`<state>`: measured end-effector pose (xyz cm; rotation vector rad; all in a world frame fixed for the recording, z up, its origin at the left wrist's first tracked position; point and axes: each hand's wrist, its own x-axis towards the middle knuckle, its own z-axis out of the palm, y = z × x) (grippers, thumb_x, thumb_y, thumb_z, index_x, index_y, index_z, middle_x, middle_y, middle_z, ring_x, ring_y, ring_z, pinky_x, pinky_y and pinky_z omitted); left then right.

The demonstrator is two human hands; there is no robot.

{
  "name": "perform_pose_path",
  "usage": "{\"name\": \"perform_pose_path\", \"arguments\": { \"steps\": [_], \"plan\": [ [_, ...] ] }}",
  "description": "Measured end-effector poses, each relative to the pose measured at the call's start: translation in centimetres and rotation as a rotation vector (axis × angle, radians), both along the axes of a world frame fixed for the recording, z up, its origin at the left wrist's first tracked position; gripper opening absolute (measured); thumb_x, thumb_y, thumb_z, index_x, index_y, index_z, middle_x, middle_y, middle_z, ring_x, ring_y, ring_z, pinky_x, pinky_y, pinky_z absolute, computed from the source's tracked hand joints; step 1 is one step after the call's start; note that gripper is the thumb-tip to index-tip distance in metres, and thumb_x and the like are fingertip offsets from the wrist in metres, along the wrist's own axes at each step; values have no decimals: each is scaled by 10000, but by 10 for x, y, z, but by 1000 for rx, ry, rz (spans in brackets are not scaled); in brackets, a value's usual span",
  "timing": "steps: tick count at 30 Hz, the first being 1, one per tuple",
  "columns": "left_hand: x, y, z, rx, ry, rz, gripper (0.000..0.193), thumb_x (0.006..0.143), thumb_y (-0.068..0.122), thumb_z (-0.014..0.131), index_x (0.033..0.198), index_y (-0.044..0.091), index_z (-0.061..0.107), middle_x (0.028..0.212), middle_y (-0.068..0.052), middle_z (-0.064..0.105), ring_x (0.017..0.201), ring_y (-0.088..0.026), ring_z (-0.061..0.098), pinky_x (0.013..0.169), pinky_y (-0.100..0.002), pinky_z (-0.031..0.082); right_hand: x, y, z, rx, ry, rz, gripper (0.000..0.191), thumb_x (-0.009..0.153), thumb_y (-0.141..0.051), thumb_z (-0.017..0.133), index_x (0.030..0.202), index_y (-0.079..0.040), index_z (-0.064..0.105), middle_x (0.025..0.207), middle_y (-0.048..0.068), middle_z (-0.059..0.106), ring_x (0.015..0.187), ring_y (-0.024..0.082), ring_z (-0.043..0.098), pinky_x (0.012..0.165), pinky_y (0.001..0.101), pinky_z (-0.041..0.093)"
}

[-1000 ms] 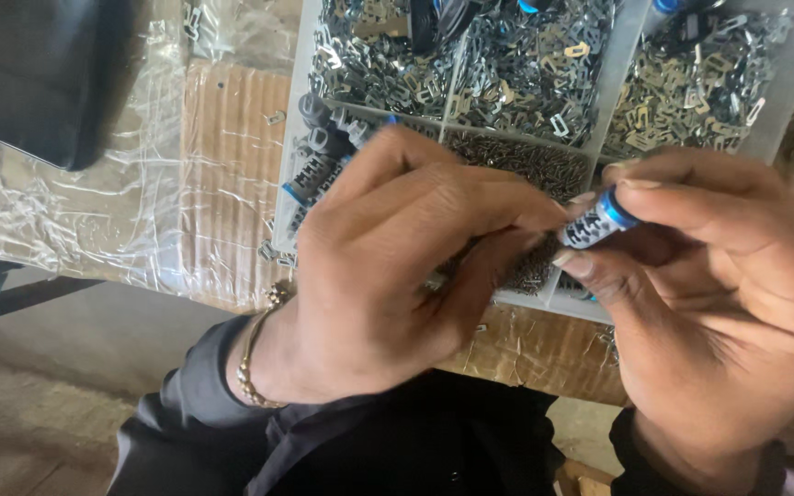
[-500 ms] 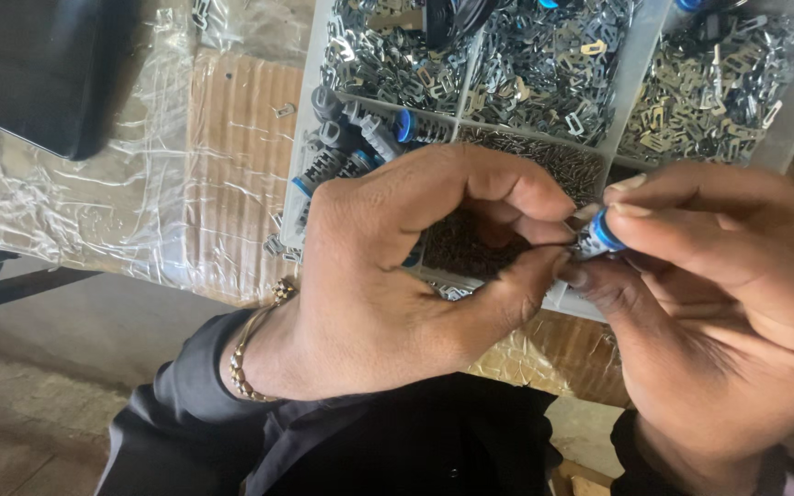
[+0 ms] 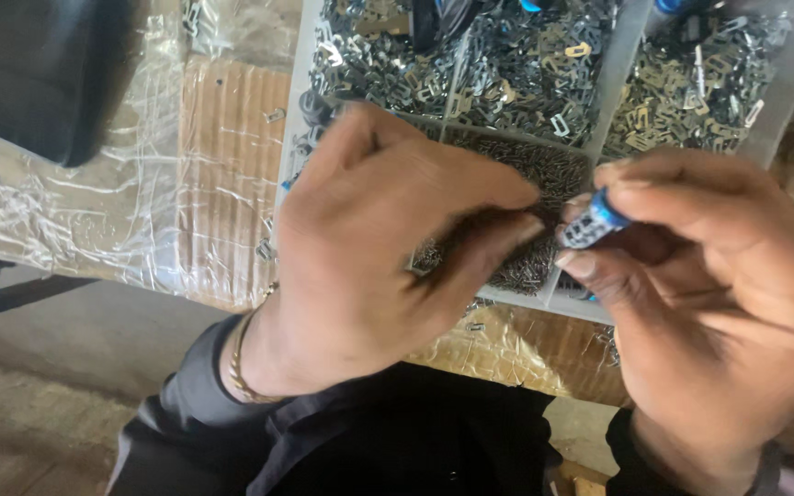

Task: The person sits at a workbench and assembles small gray plastic components with blue ends, inserting metal pins one at a time from a compartment organizer box into each plastic part by hand. They repeatedly pick pins from the box, press them into the plastic bodies, and set finished parts aside.

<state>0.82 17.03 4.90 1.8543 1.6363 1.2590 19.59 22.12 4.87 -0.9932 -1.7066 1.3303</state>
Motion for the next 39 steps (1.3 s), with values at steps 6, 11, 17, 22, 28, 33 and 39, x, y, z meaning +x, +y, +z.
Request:
{"name": "perform_pose_path", "arguments": {
  "steps": [6,11,17,22,28,33,39],
  "plan": [
    [4,-9,-7,12,47,-12,198,918,1,827,1082,61,732,1005,-49,751,873,-210,669,779,-311,513,10,-12,2,-78,-26,-50,318,951,126,745,1221,72,586,1281,192,638,1057,193,728,934,256,665],
    [2,-16,-7,-39,-179,-69,232,951,-10,841,1122,79,712,1064,-18,753,889,-115,717,793,-260,546,13,-9,-2,-58,-56,-52,294,936,121,717,1195,60,592,1290,196,611,1051,192,727,915,256,674],
    [5,-17,-3,-139,-273,-27,255,882,-5,826,1091,77,704,1004,-4,753,867,-105,726,765,-239,609,19,-12,-4,31,-115,5,269,959,94,746,1197,29,639,1244,191,612,1041,194,731,889,245,677],
    [0,-9,2,-166,-367,-72,219,919,37,823,1082,83,685,1002,-2,735,877,-71,726,787,-218,592,18,0,-5,189,-244,87,242,879,85,766,1095,30,671,1165,219,663,928,204,737,695,217,623],
    [3,5,3,4,120,-11,198,846,58,854,1008,53,741,920,-47,753,841,-222,656,783,-361,496,3,-5,-3,-74,5,-97,344,880,52,742,1189,26,594,1151,155,683,942,168,743,816,220,676],
    [4,-4,4,-30,-36,-1,186,919,35,851,1065,57,738,1007,-36,768,854,-158,656,746,-295,536,11,-11,-3,-44,40,-30,300,1015,118,768,1255,71,594,1250,164,616,1033,192,706,930,253,647],
    [9,-21,-8,-126,-445,-53,210,958,59,849,1101,35,696,1024,-70,758,885,-112,771,762,-207,656,18,-8,-7,-19,-34,-28,326,900,113,734,1172,36,573,1263,167,586,1051,201,728,899,264,678]
  ]
}}
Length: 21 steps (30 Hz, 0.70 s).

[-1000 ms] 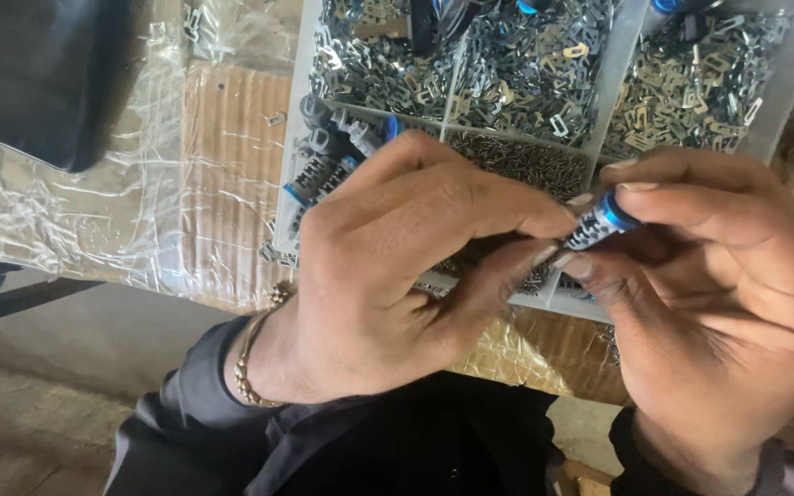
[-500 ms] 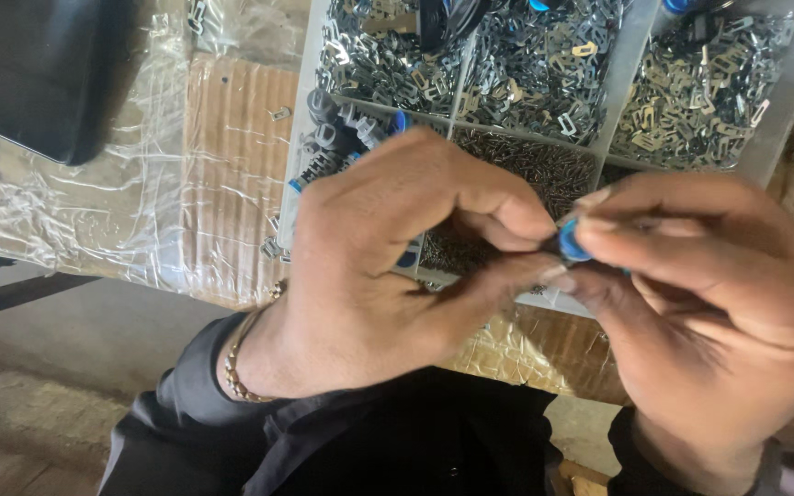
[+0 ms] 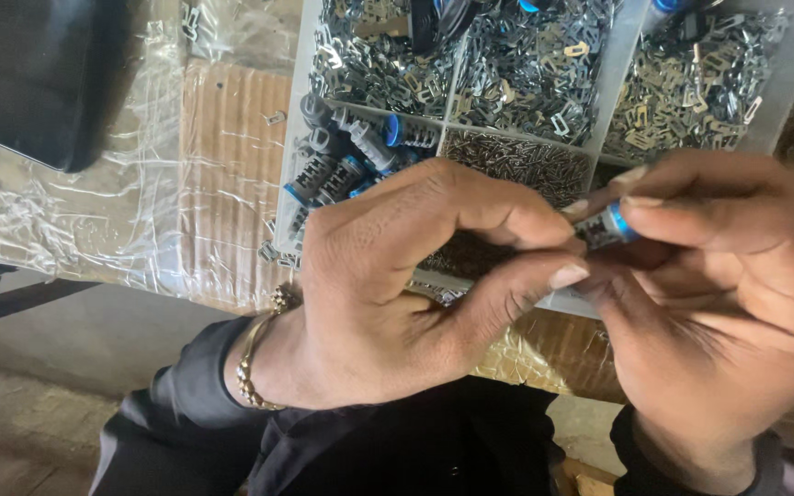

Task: The person sits at a workbench and assembles small gray plastic components with blue ends, inserting metal pins one at a time from a compartment organizer box into each plastic part by hand. They repeatedly pick pins from the box, press them into the plastic bodies, and set finished parts aside.

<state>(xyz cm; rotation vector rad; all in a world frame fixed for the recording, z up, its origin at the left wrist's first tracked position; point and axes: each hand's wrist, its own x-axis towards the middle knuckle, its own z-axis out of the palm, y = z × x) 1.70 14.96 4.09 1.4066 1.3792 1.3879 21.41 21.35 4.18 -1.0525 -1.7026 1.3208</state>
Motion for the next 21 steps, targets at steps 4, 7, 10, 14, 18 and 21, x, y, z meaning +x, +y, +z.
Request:
{"name": "perform_pose_path", "arguments": {
  "steps": [4,7,10,14,18,21],
  "plan": [
    [2,-4,-8,30,13,18,194,959,74,853,1052,31,689,964,-80,763,880,-119,794,765,-221,642,0,1,-1,20,8,21,338,855,119,759,1112,25,562,1192,156,591,1026,201,730,900,272,686],
    [1,-3,-9,3,20,29,198,952,79,857,1037,31,685,987,-79,764,877,-117,803,760,-225,633,0,2,-1,48,-29,48,349,844,110,769,1102,30,550,1178,161,587,1062,211,726,867,268,685],
    [0,-1,-8,8,63,18,207,941,69,857,1027,27,673,994,-85,755,861,-118,788,743,-215,649,0,4,-3,84,-39,56,323,864,101,761,1096,31,546,1171,161,584,1048,208,733,856,273,694],
    [-4,-1,-10,54,98,-1,210,931,53,857,1028,29,673,1016,-81,743,881,-122,752,766,-221,647,1,6,-6,152,-45,96,321,834,97,784,1070,46,572,1145,187,598,1033,235,739,815,288,691],
    [-8,3,-10,142,363,52,217,887,23,851,1042,30,699,1037,-61,747,954,-204,684,786,-286,573,-2,4,-1,53,-7,39,267,908,81,728,1114,37,563,1198,170,586,1048,214,740,821,268,716],
    [-5,10,-2,168,554,37,231,815,-6,844,1014,41,736,1023,-61,753,926,-266,643,808,-365,529,-11,5,4,81,41,40,324,932,72,748,1208,25,584,1240,165,616,1022,207,736,833,263,700]
  ]
}}
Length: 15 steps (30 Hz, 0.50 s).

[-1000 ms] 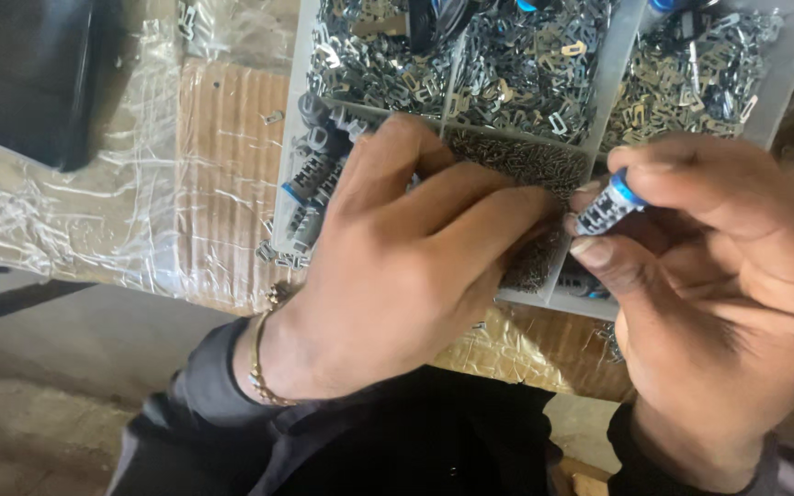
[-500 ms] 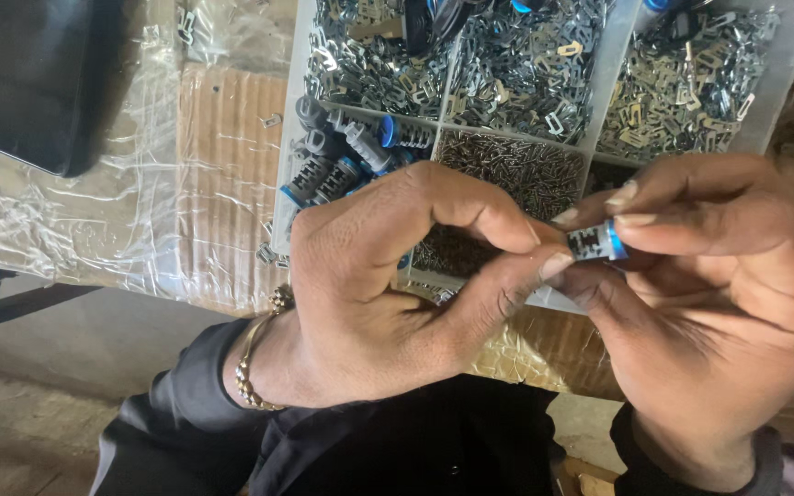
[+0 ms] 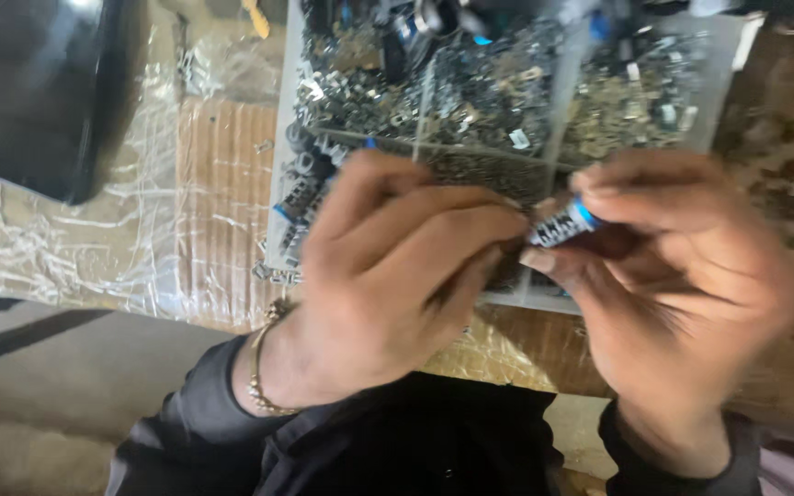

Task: The person sits at a workbench and assembles small gray plastic components with blue ends, inserting metal pins one at a time from a compartment organizer box into each plastic part by hand. They repeatedly pick pins from the box, press them into the plastic bodies, and set finished parts aside.

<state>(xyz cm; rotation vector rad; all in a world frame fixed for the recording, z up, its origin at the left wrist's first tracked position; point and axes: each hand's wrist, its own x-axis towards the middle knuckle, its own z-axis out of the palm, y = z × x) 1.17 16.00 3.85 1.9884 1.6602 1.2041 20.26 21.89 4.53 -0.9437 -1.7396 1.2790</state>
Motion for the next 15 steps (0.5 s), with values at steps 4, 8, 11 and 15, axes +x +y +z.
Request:
{"name": "perform_pose_path", "arguments": {
  "steps": [4,8,11,15],
  "plan": [
    [0,6,19,-21,34,-62,237,795,-12,823,1004,58,737,1034,-84,740,957,-303,649,860,-413,525,-3,0,-1,-98,143,-81,388,902,90,752,1251,12,602,1233,166,643,1029,245,732,886,313,690],
    [-12,-5,43,8,278,-204,198,786,-24,819,967,5,744,983,-110,744,904,-267,664,759,-412,535,47,-35,4,-274,430,-101,379,951,151,733,1288,1,645,1320,153,604,1115,251,700,914,338,664],
    [4,17,48,-164,495,-608,235,865,224,773,1026,54,749,916,-94,743,880,-260,701,702,-398,568,97,-82,-11,-340,659,-257,471,856,195,748,1269,-18,673,1349,187,597,1091,274,694,839,360,654],
    [96,78,42,-114,499,-1052,289,828,160,707,1083,25,728,1013,-145,716,927,-315,705,703,-411,575,143,-145,-60,-375,600,-543,452,749,244,772,1143,34,700,1256,239,616,1015,328,699,787,412,651]
  ]
}}
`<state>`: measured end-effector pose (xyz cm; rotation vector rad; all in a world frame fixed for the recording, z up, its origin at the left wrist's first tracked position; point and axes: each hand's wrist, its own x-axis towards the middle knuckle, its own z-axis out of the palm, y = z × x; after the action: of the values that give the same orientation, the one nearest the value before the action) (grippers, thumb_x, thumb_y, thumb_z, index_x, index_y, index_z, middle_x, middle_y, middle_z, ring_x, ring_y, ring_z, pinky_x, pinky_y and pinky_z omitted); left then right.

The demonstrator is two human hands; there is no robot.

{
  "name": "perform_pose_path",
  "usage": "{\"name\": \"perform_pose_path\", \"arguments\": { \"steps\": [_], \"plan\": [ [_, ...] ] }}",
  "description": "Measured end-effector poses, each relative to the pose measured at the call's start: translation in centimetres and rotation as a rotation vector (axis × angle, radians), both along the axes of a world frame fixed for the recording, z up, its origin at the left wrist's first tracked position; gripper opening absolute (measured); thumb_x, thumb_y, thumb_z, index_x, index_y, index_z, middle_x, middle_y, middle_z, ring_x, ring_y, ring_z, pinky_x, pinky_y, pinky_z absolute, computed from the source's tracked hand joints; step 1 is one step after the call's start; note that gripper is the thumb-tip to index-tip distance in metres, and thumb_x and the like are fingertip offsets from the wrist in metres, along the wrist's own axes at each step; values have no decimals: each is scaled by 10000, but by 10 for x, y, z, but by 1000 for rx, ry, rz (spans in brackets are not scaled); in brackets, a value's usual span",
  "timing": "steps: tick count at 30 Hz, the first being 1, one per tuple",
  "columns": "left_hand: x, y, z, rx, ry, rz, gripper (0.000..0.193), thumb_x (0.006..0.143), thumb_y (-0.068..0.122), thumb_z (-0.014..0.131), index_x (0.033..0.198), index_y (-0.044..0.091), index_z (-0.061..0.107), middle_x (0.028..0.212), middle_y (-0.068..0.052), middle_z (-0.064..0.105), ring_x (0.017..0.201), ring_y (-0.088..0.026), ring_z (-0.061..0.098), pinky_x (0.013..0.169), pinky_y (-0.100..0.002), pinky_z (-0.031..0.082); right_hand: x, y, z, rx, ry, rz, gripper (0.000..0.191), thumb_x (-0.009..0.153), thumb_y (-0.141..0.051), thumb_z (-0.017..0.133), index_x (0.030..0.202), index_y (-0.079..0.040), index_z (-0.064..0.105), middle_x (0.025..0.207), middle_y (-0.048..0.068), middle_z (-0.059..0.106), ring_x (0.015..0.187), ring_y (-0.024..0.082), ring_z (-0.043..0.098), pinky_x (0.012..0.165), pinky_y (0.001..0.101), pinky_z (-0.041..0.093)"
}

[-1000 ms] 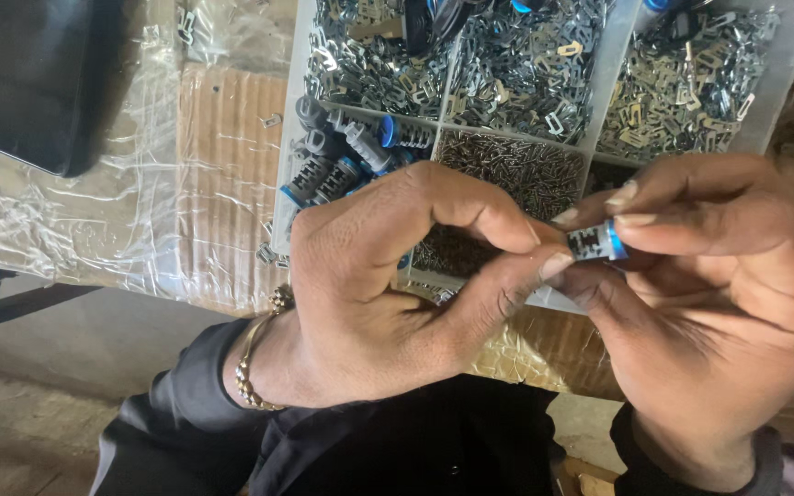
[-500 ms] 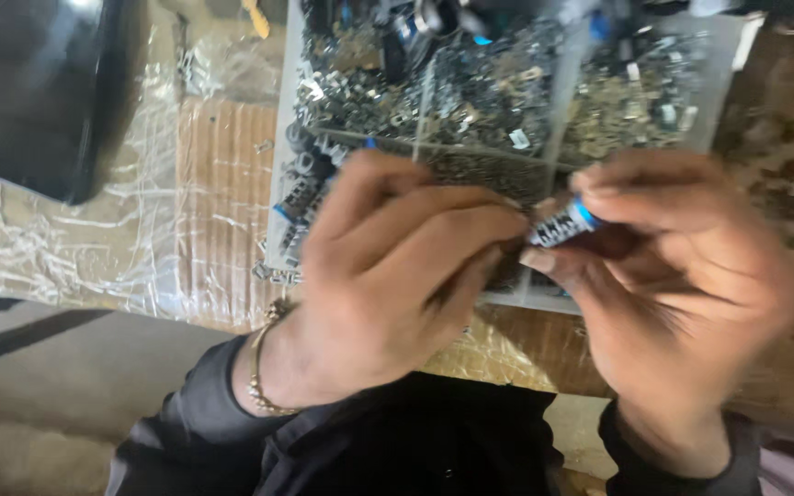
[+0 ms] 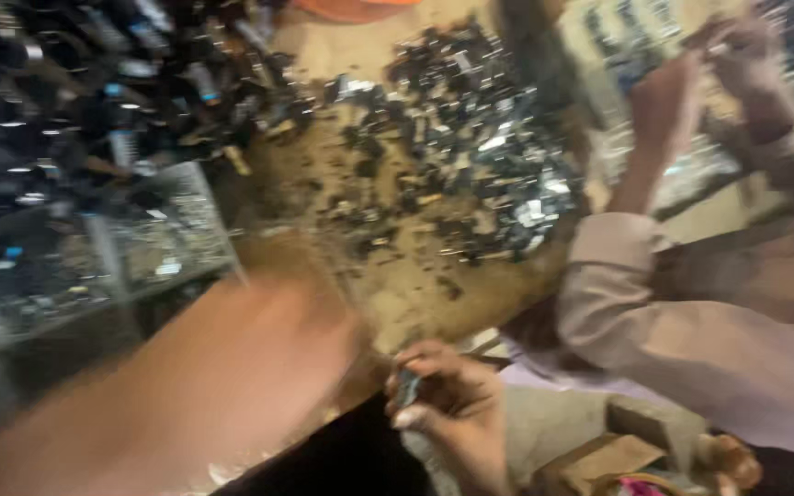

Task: The person sits at a workbench and assembles small gray plastic components with blue ends, inserting metal pins one at a time from a compartment organizer box into each plastic part by hand. They repeatedly pick pins from the box, press them into the plastic bodies, and set finished parts aside.

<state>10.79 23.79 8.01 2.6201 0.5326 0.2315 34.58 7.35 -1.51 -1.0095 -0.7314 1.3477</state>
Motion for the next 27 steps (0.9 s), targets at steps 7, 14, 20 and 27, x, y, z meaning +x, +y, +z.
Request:
{"name": "perform_pose_path", "arguments": {
  "steps": [7,14,20,27],
  "plan": [
    [189,125,-79,740,-19,484,326,773,255,626,1005,45,719,1067,-160,696,911,-298,711,726,-429,614,23,-65,-59,93,42,186,380,831,185,771,1186,78,684,1259,276,609,1083,380,702,907,460,650],
    [179,111,-100,576,-238,289,164,809,164,681,936,73,729,916,-120,706,892,-293,707,648,-384,600,11,-48,-68,7,228,338,313,873,39,749,1173,95,679,1277,254,589,1135,385,712,924,414,642],
    [121,83,-35,362,-152,126,223,899,100,632,1110,54,686,962,-140,703,927,-301,707,789,-402,582,-21,-24,-29,291,-38,298,393,850,217,787,1207,87,687,1268,255,630,1084,352,720,878,454,664],
    [-132,-75,18,247,-172,349,352,711,167,718,1062,142,697,1128,-70,732,1050,-279,682,889,-426,564,-43,-20,4,76,-54,107,443,743,209,807,1134,31,699,1218,233,619,1023,339,714,815,422,673]
  ]
}}
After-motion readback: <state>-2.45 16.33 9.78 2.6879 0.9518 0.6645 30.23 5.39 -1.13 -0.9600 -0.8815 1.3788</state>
